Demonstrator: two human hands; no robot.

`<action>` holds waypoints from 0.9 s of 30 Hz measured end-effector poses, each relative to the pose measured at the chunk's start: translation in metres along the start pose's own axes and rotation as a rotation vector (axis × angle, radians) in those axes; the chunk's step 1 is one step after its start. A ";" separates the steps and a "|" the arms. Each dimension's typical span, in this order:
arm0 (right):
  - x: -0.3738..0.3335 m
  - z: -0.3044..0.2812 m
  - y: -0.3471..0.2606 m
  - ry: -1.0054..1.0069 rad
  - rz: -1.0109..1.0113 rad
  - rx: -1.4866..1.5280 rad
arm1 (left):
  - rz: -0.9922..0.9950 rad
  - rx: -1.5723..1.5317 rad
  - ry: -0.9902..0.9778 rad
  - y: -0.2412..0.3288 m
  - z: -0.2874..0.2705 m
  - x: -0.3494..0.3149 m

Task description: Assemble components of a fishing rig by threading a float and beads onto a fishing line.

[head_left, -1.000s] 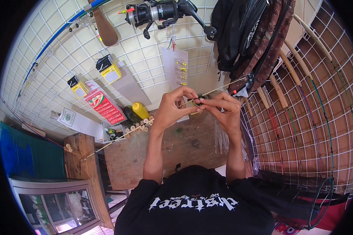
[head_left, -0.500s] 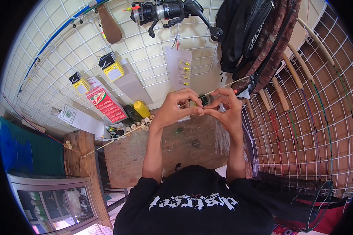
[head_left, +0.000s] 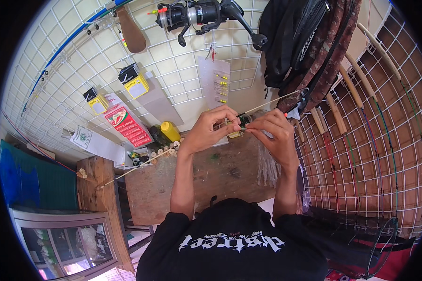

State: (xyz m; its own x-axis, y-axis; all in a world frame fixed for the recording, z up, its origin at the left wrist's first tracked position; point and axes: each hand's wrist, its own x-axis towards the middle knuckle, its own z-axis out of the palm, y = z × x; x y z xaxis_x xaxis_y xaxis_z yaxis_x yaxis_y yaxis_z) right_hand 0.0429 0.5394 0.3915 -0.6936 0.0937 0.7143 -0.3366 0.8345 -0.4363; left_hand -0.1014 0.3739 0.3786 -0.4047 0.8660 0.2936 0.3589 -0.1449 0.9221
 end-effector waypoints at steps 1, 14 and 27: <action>0.001 -0.002 0.000 -0.001 0.001 0.000 | -0.019 0.023 0.001 0.004 0.000 0.000; 0.012 -0.009 -0.001 0.045 -0.148 -0.394 | 0.013 -0.145 0.241 0.009 0.011 0.002; 0.014 -0.006 -0.001 0.038 -0.191 -0.403 | 0.021 -0.123 0.237 0.009 0.010 0.003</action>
State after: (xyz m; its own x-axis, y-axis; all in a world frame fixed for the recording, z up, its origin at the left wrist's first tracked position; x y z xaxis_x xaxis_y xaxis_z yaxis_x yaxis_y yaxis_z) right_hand 0.0367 0.5434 0.4052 -0.6164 -0.0694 0.7844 -0.1764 0.9830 -0.0516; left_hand -0.0909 0.3805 0.3848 -0.5890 0.7282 0.3505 0.2703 -0.2313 0.9346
